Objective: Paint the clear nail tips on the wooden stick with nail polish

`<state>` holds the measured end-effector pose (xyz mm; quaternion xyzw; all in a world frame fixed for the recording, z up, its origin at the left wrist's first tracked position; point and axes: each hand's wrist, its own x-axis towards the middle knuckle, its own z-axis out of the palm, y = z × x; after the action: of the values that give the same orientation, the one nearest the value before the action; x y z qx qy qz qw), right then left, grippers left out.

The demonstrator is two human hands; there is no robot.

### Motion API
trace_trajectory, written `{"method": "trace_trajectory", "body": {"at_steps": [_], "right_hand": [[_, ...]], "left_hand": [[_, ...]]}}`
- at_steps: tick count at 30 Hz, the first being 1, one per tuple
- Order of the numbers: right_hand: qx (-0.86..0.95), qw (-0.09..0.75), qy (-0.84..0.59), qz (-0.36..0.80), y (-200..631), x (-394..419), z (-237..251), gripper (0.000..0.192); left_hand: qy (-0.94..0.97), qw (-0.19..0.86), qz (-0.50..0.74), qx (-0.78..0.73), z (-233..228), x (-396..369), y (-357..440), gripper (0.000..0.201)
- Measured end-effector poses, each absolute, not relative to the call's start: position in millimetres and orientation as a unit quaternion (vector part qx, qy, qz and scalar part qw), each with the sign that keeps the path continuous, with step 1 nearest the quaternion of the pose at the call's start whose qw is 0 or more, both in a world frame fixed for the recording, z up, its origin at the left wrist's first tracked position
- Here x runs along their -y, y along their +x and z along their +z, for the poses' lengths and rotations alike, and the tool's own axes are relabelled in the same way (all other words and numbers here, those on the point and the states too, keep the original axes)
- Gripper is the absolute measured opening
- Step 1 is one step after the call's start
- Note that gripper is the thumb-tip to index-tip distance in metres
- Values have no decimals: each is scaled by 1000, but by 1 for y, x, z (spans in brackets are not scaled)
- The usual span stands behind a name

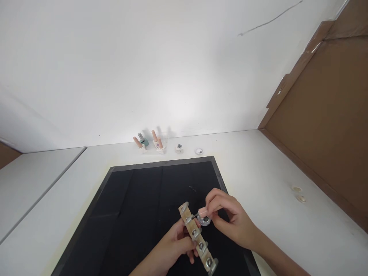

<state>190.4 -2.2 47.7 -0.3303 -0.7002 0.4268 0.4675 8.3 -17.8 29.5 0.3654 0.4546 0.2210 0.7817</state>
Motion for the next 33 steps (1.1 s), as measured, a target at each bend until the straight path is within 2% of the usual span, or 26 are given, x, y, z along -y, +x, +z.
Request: {"method": "trace_trajectory", "body": {"at_steps": [7,15,22,33], "right_hand": [[668,497,-331,445,192,2,47,21],[645,478,-283,524,190,4,48,13],[654,458,-318,511,189,4,48,12],[607,480,-376,509,196,-2,42,13]], "left_hand": [[362,788,210,-451,30,18,6,34],[398,780,201,-439,25,19,9,40],[405,780,199,-434,19,21,8,38],[409,774,185,-447,20,21,9,35]]}}
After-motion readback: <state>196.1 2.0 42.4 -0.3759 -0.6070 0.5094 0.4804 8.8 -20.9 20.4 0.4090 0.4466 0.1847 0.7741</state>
